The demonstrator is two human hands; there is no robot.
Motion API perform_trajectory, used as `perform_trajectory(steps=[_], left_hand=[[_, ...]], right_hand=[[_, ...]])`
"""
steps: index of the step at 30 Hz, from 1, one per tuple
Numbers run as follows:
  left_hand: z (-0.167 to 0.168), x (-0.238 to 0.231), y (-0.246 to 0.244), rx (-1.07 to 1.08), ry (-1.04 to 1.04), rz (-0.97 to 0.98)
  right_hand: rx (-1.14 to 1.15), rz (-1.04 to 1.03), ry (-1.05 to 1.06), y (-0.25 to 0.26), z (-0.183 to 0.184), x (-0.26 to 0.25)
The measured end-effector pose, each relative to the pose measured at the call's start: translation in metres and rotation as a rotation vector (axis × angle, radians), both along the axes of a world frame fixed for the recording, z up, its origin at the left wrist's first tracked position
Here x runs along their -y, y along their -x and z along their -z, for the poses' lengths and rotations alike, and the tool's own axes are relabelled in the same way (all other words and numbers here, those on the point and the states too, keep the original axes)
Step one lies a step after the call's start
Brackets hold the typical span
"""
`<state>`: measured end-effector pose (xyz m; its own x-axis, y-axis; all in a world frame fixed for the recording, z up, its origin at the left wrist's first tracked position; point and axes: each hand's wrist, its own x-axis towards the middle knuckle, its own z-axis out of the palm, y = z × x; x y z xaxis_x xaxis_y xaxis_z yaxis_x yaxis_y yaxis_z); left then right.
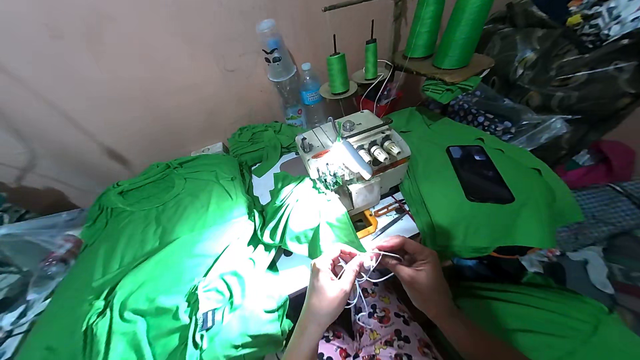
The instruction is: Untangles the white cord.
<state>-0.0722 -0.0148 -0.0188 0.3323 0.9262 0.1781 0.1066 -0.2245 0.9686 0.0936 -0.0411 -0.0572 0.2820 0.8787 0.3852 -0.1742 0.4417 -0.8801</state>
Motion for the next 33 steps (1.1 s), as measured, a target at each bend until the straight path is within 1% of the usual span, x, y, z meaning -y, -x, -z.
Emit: perform_trajectory(steps=[3,7,9,11,13,14,16,18,20,21,22,25,28,33], left_hand=[[-0.001,-0.005,0.003,0.06,0.155,0.049],[0.006,-0.014,0.006,0.223,0.465,0.131],[0.011,-0.014,0.004,0.267,0.527,0.146],[0.014,-0.011,0.001,0.243,0.473,0.12],[0.014,-0.008,-0.001,0.227,0.363,0.094],[0.014,-0.007,-0.001,0.235,0.298,0.083],[0.013,-0.007,0.0,0.23,0.151,0.076],[0.009,-0.007,0.003,0.219,0.026,0.091],[0.004,-0.009,0.004,0.206,-0.05,0.095],[0.001,-0.01,0.005,0.192,-0.076,0.078],[-0.001,-0.011,0.005,0.178,-0.091,0.061],[-0.005,-0.011,0.004,0.177,-0.083,0.062],[-0.007,-0.007,0.0,0.179,-0.06,0.037],[-0.006,-0.005,-0.009,0.152,-0.14,-0.106]], right_hand=[[-0.129,-0.067,0.115,0.003,0.0,0.002],[-0.396,-0.265,0.316,0.006,-0.001,0.005],[-0.45,-0.307,0.388,0.007,-0.004,0.006],[-0.409,-0.319,0.428,0.006,-0.006,0.005],[-0.317,-0.366,0.418,0.0,-0.002,0.004],[-0.249,-0.414,0.387,-0.005,0.001,0.003],[-0.091,-0.532,0.257,-0.019,0.005,-0.001],[0.07,-0.563,0.129,-0.032,0.006,-0.005],[0.095,-0.629,0.067,-0.041,0.002,-0.008],[0.099,-0.652,0.07,-0.044,-0.003,-0.009],[0.127,-0.643,0.074,-0.046,-0.007,-0.009],[0.307,-0.504,0.052,-0.047,-0.016,-0.01],[0.342,-0.418,0.061,-0.045,-0.018,-0.011],[0.503,-0.051,0.042,-0.025,-0.013,-0.002]])
